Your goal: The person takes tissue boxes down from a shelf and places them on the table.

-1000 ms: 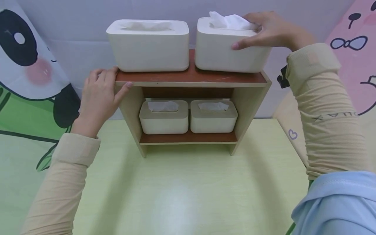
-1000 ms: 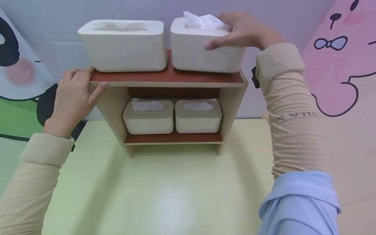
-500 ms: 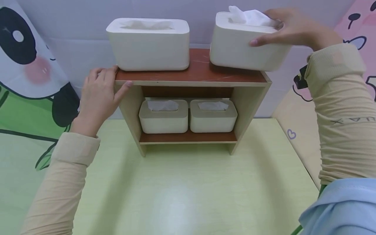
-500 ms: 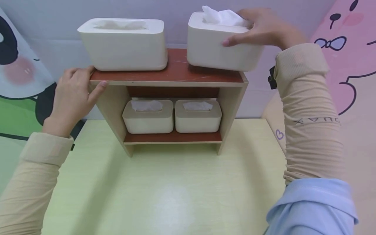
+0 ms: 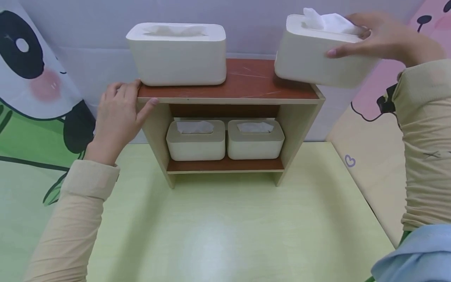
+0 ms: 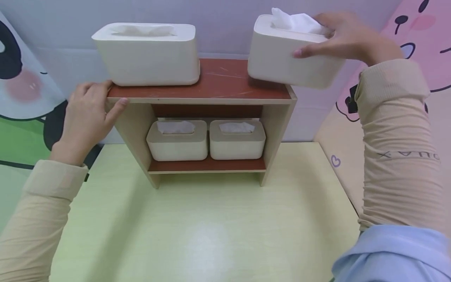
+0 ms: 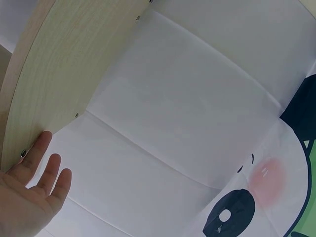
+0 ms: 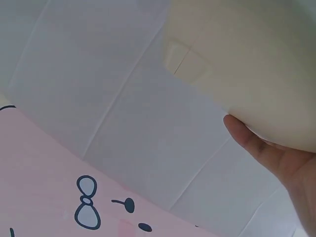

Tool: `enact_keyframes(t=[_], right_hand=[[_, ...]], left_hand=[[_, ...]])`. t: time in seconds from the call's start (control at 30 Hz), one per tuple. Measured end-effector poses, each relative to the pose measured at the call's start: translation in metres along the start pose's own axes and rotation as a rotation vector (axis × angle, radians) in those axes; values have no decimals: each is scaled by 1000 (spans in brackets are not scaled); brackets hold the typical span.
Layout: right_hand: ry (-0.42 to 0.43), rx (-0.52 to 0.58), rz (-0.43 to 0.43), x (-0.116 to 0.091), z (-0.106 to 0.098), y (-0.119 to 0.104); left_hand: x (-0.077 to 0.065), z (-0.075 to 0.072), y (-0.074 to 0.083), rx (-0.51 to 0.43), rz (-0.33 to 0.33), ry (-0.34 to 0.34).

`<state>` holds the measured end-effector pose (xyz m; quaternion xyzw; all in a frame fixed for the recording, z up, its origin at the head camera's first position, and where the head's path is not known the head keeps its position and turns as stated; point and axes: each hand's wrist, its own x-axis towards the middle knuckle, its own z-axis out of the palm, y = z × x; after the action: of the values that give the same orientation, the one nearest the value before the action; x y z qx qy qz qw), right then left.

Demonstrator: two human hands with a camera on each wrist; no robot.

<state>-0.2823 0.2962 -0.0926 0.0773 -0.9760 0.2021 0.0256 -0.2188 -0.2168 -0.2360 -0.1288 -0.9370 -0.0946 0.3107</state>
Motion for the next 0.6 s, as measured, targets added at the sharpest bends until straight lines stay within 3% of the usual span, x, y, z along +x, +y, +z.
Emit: enact_keyframes(t=[0.6], right_hand=[[61,-98,78,-24,-8,63]], left_hand=[[1,3,-1,-2,-17,-30]])
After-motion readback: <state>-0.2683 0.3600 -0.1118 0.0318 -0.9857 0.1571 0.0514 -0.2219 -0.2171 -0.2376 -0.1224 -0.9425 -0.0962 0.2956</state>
